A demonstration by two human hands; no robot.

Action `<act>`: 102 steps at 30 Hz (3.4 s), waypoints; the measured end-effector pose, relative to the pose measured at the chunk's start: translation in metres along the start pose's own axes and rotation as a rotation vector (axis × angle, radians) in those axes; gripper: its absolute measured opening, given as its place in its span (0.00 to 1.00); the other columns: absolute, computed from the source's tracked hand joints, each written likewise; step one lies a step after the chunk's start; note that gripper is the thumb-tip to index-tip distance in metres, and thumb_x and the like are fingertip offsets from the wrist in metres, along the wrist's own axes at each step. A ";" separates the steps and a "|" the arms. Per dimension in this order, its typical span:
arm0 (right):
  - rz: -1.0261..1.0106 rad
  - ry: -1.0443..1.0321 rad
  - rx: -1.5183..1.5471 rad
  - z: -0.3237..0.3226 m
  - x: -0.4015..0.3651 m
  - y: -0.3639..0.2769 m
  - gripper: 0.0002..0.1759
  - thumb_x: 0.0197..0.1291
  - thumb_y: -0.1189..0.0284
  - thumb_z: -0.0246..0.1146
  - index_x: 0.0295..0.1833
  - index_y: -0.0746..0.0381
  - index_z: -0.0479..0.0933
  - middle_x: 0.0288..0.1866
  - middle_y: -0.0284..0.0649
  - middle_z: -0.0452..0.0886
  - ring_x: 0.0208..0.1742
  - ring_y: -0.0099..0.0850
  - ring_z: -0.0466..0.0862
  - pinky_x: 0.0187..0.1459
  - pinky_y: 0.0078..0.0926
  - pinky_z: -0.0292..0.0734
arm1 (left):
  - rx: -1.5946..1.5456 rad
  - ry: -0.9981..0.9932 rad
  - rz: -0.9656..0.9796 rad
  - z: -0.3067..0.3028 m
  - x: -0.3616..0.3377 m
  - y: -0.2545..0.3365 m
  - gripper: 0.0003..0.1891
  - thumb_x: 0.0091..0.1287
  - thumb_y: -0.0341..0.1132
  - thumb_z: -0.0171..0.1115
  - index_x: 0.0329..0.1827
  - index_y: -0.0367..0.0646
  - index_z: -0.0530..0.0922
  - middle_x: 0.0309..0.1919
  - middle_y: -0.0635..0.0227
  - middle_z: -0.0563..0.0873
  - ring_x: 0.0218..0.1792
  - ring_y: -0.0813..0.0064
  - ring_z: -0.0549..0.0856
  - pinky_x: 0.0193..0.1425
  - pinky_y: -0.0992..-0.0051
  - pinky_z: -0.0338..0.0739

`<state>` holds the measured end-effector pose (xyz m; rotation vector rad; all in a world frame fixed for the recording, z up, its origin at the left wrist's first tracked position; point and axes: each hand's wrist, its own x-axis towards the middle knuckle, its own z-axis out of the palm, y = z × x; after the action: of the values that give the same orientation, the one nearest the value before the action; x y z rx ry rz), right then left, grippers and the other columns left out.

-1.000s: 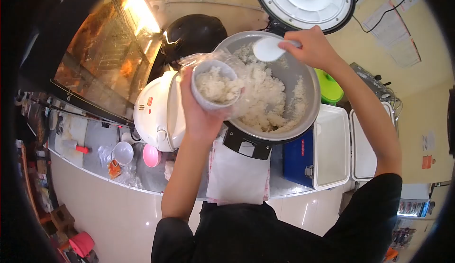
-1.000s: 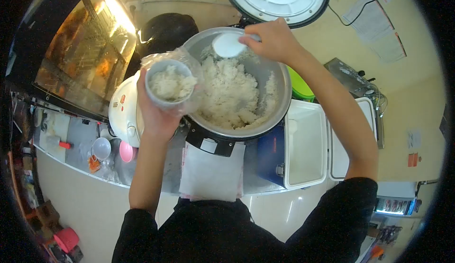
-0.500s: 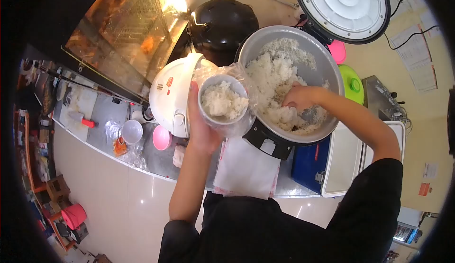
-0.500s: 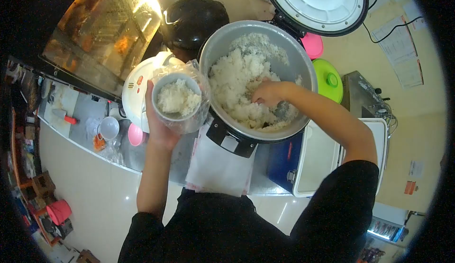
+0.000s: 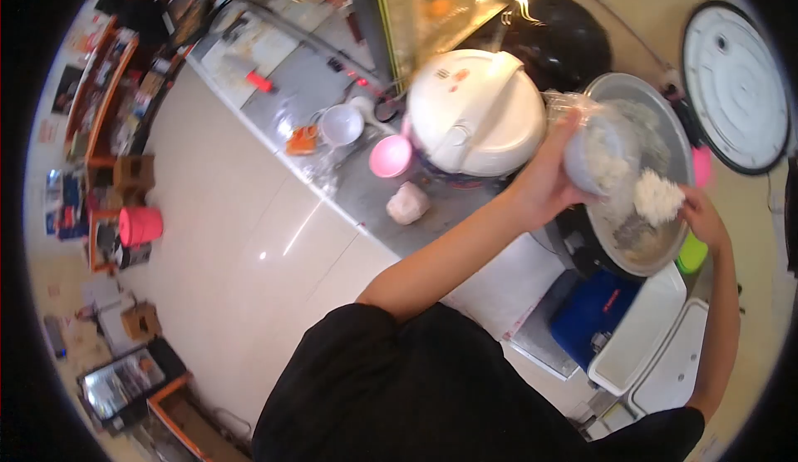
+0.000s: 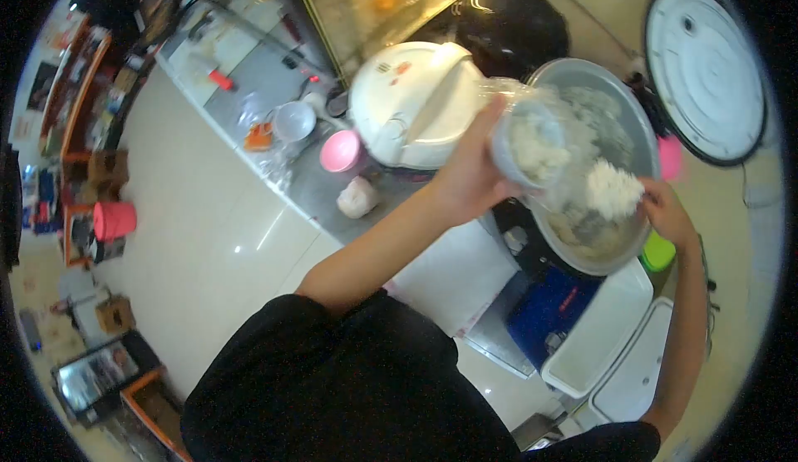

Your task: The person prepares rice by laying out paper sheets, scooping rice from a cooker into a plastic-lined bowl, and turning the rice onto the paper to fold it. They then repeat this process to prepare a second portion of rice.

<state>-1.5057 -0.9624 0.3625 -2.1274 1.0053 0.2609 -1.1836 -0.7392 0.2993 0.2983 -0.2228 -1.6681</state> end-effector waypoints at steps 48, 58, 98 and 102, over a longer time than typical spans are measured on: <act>-0.128 -0.278 -0.778 0.094 0.142 -0.015 0.28 0.57 0.76 0.61 0.63 0.43 0.83 0.52 0.34 0.88 0.56 0.32 0.85 0.64 0.43 0.63 | 0.227 0.098 0.138 0.025 0.031 0.041 0.30 0.77 0.60 0.42 0.65 0.45 0.77 0.58 0.66 0.85 0.60 0.68 0.83 0.64 0.63 0.77; -0.085 -0.287 -0.077 0.049 0.056 0.008 0.17 0.71 0.69 0.58 0.60 0.63 0.81 0.42 0.35 0.85 0.43 0.22 0.81 0.47 0.23 0.75 | 0.160 0.047 0.090 0.019 0.037 0.035 0.30 0.78 0.60 0.44 0.67 0.45 0.75 0.60 0.65 0.83 0.62 0.65 0.82 0.67 0.60 0.76; -0.207 1.124 0.071 0.127 -0.064 -0.108 0.17 0.62 0.72 0.61 0.55 0.51 0.86 0.48 0.45 0.88 0.54 0.45 0.85 0.56 0.43 0.78 | 0.352 -0.009 -0.165 0.033 0.128 -0.033 0.29 0.74 0.58 0.51 0.70 0.50 0.73 0.64 0.66 0.81 0.62 0.65 0.82 0.62 0.60 0.81; -0.040 1.061 -0.010 0.142 -0.070 -0.124 0.16 0.63 0.69 0.60 0.54 0.48 0.87 0.46 0.43 0.88 0.50 0.45 0.86 0.52 0.47 0.79 | 0.448 -0.013 -0.170 0.044 0.122 -0.044 0.29 0.73 0.59 0.52 0.70 0.51 0.73 0.62 0.67 0.81 0.59 0.66 0.83 0.59 0.60 0.81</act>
<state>-1.4440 -0.7708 0.3645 -2.2693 1.4972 -0.9866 -1.2518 -0.8566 0.3185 0.6576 -0.5974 -1.7766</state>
